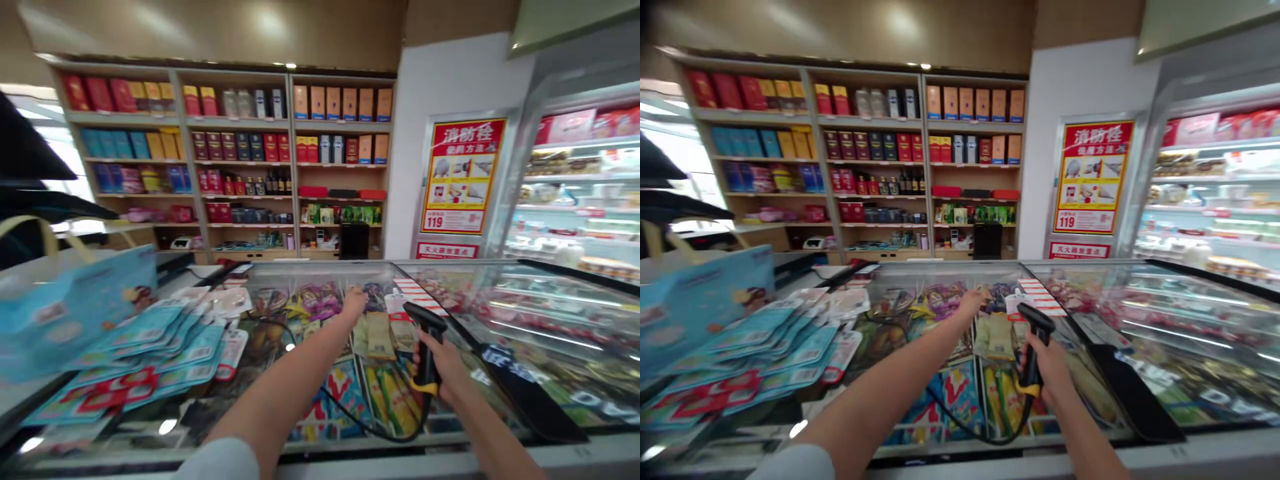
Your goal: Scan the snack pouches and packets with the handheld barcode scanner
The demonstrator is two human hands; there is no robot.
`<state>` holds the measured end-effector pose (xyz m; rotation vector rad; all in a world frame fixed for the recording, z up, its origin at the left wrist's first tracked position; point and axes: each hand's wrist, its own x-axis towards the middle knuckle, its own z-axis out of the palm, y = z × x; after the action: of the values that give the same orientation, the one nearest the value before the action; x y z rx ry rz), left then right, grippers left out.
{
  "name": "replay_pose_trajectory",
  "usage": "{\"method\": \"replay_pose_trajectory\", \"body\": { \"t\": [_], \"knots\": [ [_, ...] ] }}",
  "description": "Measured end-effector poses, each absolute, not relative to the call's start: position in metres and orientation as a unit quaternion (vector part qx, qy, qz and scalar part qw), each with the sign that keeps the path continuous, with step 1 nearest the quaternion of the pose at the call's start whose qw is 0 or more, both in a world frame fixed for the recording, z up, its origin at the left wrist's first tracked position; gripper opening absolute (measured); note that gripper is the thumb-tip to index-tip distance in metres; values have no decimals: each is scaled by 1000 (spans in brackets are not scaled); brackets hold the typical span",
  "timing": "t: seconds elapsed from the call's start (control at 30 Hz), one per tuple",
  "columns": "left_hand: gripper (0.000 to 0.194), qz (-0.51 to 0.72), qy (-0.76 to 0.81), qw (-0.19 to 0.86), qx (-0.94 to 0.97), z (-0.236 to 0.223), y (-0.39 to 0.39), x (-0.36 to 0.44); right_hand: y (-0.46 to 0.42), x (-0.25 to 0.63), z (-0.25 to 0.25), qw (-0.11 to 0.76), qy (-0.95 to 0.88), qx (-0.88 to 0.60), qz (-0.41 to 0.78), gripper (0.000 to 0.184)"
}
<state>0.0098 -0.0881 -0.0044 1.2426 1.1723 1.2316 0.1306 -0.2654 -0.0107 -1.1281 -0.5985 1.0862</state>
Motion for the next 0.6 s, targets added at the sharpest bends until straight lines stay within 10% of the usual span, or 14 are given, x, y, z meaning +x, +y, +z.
{"method": "replay_pose_trajectory", "body": {
  "t": [0.6],
  "knots": [
    [37,420,776,47,468,73,-194,-416,-196,-100,24,542,-437,-407,591,28]
  ]
}}
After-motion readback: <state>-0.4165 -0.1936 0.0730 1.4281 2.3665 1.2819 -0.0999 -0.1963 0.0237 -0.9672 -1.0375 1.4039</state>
